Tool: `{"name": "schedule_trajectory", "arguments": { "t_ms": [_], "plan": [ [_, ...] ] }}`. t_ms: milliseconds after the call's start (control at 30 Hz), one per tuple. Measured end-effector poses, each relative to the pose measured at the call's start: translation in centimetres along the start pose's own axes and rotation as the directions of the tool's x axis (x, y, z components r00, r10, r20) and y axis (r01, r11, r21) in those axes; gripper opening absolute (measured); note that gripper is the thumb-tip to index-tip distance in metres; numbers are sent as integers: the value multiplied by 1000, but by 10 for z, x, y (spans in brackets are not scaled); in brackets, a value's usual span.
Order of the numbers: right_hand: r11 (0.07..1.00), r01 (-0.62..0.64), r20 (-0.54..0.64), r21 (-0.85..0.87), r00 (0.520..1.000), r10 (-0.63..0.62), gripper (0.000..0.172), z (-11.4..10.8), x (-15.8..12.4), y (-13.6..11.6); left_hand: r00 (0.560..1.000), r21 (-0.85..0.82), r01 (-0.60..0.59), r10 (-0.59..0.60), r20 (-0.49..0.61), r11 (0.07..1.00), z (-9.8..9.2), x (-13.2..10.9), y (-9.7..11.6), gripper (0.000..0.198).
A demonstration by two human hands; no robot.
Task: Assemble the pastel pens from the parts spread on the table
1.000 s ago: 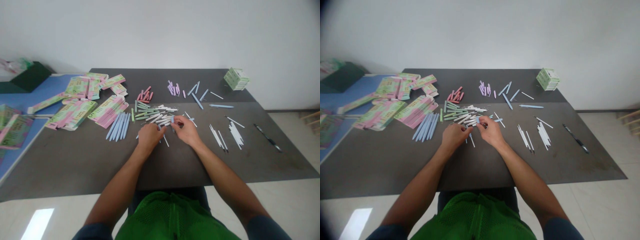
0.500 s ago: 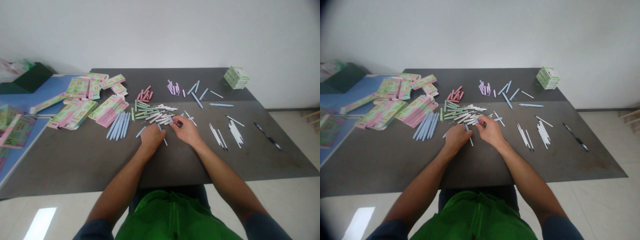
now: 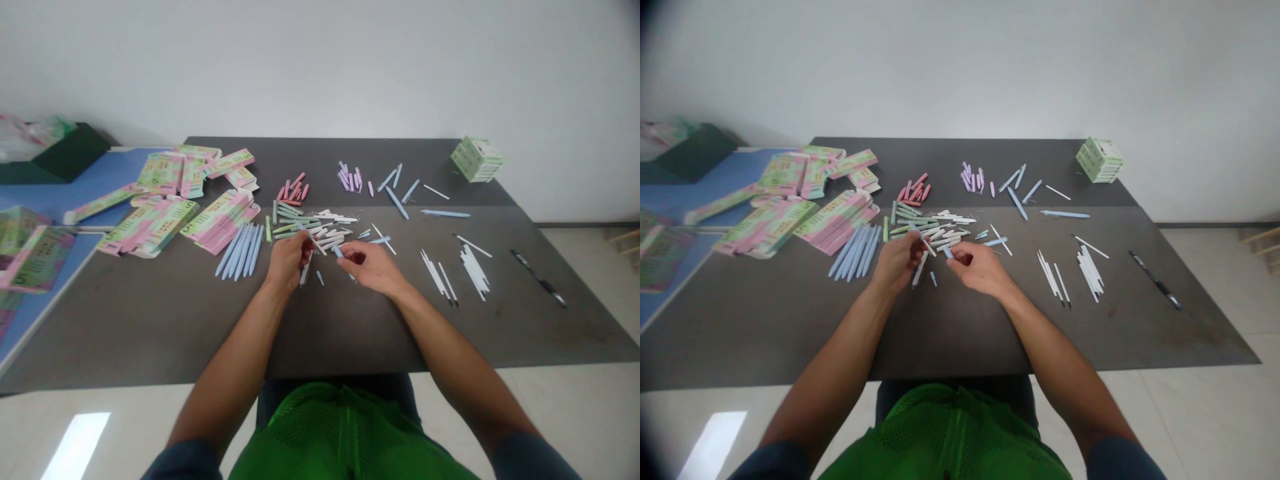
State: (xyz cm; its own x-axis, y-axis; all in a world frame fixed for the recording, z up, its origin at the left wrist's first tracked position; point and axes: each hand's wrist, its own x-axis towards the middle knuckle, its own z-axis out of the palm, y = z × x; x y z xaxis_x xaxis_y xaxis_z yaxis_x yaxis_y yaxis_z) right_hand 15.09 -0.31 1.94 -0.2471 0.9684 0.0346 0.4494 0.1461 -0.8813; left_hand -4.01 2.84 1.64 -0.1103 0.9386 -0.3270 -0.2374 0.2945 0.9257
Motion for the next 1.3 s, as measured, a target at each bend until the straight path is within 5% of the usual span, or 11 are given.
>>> {"name": "schedule_trajectory", "arguments": {
  "t_ms": [300, 833, 1300],
  "plan": [
    [1000, 7, 147, 11, 989, -9, 14, -1, -1, -2, 999, -89, -45, 43, -22, 995, 2, 2, -5, 25],
    [999, -44, 157, 9, 987, 42, 14, 1, 1, 0, 993, 1, -115, 115, -5, 993, 9, -3, -8, 24],
    [990, -22, 107, 137, 994, 8, 21, 0, 2, -1, 984, 215, -155, 132, 117, 964, 18, -10, -28, 33]
  ]
}}
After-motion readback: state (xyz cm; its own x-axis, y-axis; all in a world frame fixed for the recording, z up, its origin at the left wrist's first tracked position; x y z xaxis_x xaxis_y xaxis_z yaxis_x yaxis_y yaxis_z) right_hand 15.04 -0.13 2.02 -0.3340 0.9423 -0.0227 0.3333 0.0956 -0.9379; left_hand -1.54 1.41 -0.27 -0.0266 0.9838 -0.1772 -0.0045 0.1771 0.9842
